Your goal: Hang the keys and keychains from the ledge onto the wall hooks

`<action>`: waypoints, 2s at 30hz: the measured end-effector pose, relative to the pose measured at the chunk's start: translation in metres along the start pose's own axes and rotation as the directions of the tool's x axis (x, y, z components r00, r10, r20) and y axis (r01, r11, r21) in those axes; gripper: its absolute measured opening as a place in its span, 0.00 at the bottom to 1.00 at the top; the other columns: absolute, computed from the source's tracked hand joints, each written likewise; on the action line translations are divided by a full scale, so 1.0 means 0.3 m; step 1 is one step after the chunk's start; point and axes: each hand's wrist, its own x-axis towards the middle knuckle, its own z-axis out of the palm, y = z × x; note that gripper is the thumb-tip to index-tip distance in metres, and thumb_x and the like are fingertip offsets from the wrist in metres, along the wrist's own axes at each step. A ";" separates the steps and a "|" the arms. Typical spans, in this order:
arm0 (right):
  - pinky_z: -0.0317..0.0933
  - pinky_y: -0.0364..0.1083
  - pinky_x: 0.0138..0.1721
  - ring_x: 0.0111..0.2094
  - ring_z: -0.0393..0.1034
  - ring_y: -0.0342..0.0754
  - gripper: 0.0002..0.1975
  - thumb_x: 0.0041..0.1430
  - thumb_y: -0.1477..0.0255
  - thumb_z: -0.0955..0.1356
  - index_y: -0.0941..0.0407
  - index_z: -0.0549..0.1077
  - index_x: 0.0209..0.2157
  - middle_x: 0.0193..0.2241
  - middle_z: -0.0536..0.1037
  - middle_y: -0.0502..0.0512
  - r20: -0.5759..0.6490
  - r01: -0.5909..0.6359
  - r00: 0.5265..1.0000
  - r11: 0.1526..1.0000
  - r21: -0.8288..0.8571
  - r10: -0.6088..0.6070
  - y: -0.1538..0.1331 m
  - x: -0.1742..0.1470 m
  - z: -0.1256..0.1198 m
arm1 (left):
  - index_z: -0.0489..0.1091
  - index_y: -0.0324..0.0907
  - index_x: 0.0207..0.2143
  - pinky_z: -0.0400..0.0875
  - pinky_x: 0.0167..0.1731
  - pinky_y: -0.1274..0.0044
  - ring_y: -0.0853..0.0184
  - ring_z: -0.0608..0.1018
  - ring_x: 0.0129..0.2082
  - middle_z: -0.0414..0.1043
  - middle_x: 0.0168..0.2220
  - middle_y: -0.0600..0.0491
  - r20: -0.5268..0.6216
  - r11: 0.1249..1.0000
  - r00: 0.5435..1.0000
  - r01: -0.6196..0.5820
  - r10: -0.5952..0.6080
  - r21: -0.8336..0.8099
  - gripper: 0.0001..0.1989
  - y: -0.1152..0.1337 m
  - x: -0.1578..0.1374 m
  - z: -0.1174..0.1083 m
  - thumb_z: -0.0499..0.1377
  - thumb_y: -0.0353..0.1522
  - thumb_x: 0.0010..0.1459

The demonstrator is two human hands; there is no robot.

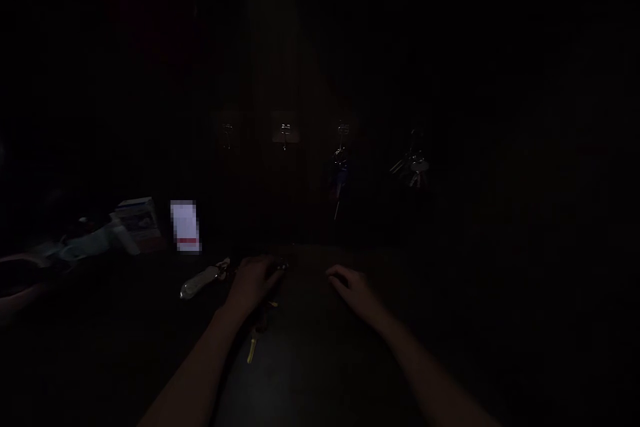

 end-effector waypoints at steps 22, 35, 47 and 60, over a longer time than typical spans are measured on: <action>0.60 0.43 0.34 0.33 0.69 0.47 0.15 0.56 0.62 0.61 0.57 0.72 0.30 0.28 0.75 0.51 0.032 -0.159 0.987 0.974 0.159 0.156 -0.070 0.007 0.049 | 0.70 0.45 0.44 0.65 0.48 0.74 0.66 0.74 0.46 0.74 0.45 0.53 0.075 0.884 0.987 -0.090 0.139 -0.458 0.14 0.075 -0.011 0.079 0.49 0.32 0.59; 0.60 0.45 0.36 0.36 0.69 0.48 0.07 0.55 0.69 0.63 0.54 0.71 0.35 0.34 0.74 0.54 -0.069 -0.123 0.992 0.911 -0.395 0.104 -0.029 0.008 -0.007 | 0.69 0.43 0.46 0.66 0.42 0.73 0.61 0.76 0.44 0.75 0.45 0.49 -0.017 0.991 0.992 0.123 -0.122 0.054 0.16 -0.024 0.011 -0.065 0.47 0.33 0.60; 0.58 0.46 0.37 0.38 0.67 0.51 0.06 0.56 0.71 0.64 0.54 0.71 0.35 0.34 0.74 0.55 -0.168 -0.171 0.982 0.751 -0.638 0.081 0.052 0.011 -0.054 | 0.71 0.43 0.38 0.67 0.31 0.74 0.56 0.78 0.38 0.77 0.38 0.47 0.236 0.887 0.855 0.439 -0.461 0.141 0.17 -0.064 -0.043 -0.237 0.52 0.43 0.52; 0.55 0.51 0.43 0.43 0.66 0.51 0.11 0.59 0.74 0.61 0.53 0.70 0.42 0.41 0.74 0.56 -0.097 0.061 0.984 0.790 -0.610 -0.151 -0.040 0.012 0.008 | 0.68 0.42 0.42 0.70 0.37 0.76 0.65 0.78 0.37 0.77 0.36 0.53 0.104 0.813 0.981 0.193 -0.163 -0.549 0.17 -0.057 0.018 -0.031 0.57 0.29 0.46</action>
